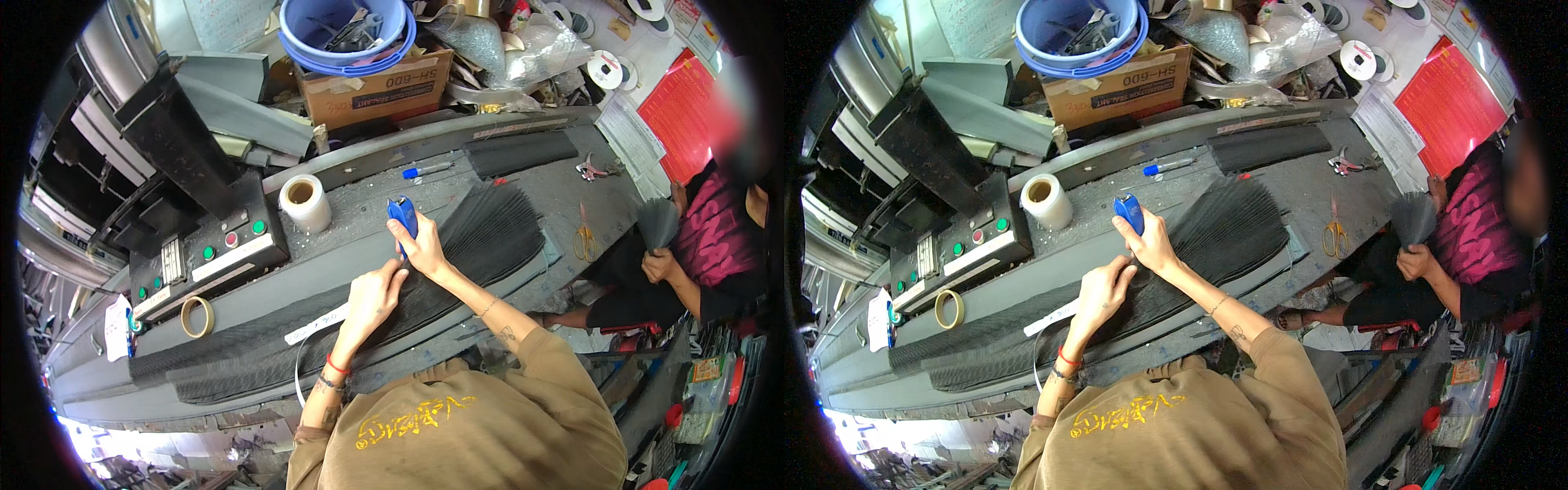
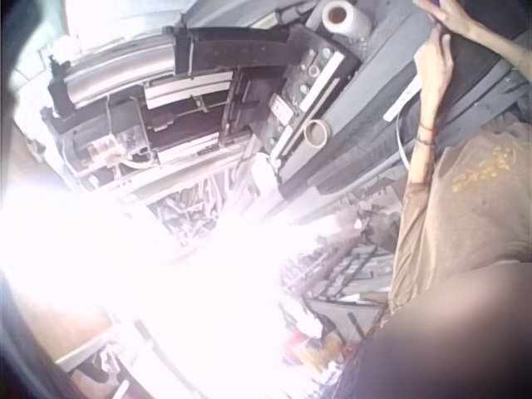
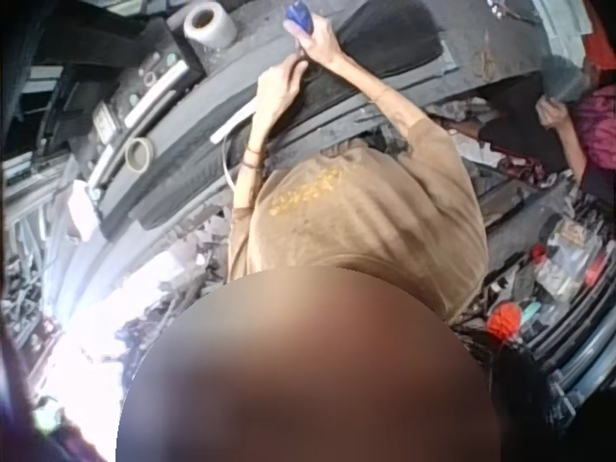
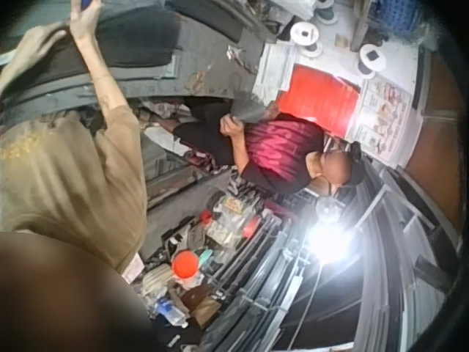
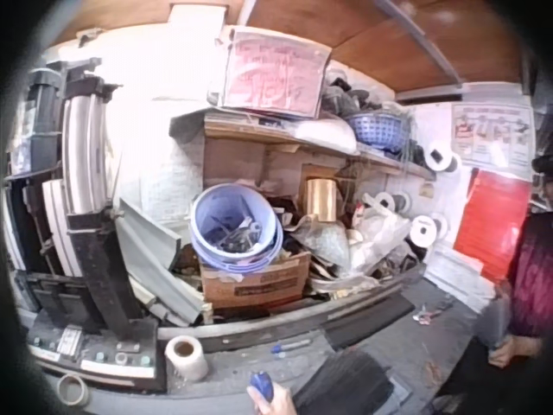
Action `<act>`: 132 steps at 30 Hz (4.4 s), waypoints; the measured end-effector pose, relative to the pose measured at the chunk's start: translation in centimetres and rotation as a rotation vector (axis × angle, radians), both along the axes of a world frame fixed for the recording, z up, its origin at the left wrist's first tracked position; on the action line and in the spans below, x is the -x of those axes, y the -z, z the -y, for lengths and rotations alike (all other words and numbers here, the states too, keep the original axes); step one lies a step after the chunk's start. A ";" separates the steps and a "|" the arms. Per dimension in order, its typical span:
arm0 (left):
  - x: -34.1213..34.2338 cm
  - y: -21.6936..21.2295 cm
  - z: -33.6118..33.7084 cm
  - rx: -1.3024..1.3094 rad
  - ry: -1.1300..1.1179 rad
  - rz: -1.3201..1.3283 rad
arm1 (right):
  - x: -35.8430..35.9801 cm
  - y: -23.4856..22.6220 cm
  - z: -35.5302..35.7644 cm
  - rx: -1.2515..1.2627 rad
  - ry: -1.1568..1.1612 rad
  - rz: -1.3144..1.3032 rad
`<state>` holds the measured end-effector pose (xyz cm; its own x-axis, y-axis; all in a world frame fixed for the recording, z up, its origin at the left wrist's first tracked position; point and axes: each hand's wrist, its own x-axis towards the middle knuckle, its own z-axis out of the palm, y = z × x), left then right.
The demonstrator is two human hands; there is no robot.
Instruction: The person cuts a long strip of dark flexible material using scissors and a blue utility knife on a workbench. They repeatedly measure, cut, and trim the material into shorter pieces, then place the finished pieces aside.
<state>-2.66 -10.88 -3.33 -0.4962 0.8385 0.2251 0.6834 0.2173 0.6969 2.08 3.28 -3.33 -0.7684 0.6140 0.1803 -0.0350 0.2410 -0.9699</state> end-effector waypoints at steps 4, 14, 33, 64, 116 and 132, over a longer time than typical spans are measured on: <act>0.8 -0.1 0.5 0.080 0.013 -0.080 | -1.5 -3.5 -2.6 0.203 -0.093 -0.281; -1.2 -0.3 6.9 0.367 0.113 -0.279 | -11.8 -3.3 -6.3 -0.835 -0.387 0.679; -0.7 -2.6 9.0 0.228 0.056 -0.126 | -18.5 -4.6 -8.3 -1.401 -0.288 0.568; 1.6 -4.4 13.8 0.263 -0.184 -0.598 | -8.7 -8.4 -5.9 -0.571 -0.241 0.539; -2.6 -0.5 -3.9 0.012 0.033 -0.282 | -3.5 -2.5 -2.2 -0.013 0.116 0.023; -2.1 -0.6 -3.5 -0.028 0.094 -0.112 | -2.7 -1.4 -3.0 -0.024 0.041 0.158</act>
